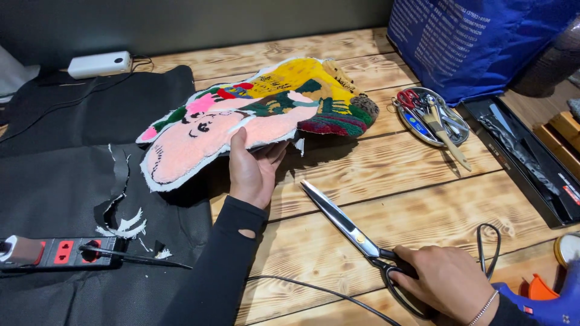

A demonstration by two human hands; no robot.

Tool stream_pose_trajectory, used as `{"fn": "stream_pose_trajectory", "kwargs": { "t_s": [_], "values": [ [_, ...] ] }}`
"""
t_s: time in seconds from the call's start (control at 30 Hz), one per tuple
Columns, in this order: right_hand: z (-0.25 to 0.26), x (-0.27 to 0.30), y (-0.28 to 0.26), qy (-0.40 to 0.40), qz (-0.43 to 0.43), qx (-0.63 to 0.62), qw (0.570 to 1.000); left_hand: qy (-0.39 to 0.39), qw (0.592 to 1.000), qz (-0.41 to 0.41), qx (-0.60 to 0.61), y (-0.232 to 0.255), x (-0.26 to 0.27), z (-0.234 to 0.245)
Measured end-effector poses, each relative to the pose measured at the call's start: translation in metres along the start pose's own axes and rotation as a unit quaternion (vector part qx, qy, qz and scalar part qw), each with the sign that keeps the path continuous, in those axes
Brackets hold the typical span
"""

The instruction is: Trim the excess backing material from a custom-made tufted rug using scissors.

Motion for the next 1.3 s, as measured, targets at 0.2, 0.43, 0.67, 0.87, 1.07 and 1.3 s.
{"fn": "stream_pose_trajectory", "kwargs": {
  "t_s": [0.2,0.43,0.67,0.87,1.07,1.3],
  "values": [
    [0.094,-0.039,-0.028,0.092,0.209,-0.214,0.950,0.006,1.000,-0.003,-0.016,0.006,-0.002,0.006],
    [0.101,-0.169,-0.105,-0.064,0.363,-0.553,0.747,0.058,0.997,0.000,-0.045,0.002,0.001,0.013],
    [0.087,-0.203,-0.114,-0.098,0.376,-0.684,0.617,0.071,0.996,0.015,-0.053,-0.009,0.002,0.030],
    [0.078,-0.172,-0.104,-0.070,0.361,-0.618,0.695,0.053,0.998,-0.003,-0.028,-0.009,-0.004,0.035],
    [0.124,-0.117,-0.112,0.057,0.482,-0.487,0.726,0.079,0.996,0.009,-0.042,-0.021,-0.002,0.049],
    [0.165,-0.100,-0.235,-0.021,0.472,-0.329,0.818,-0.002,0.998,-0.052,0.043,-0.073,-0.006,0.111]
  ]
}}
Point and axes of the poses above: each hand's wrist, its own x-axis away from the middle knuckle, its own z-axis out of the back of the hand, y = z × x, the point moved 8 cm from there along -x, towards the middle knuckle, and after that the axes turned 12 degrees about -y, right-handed, at the moved point
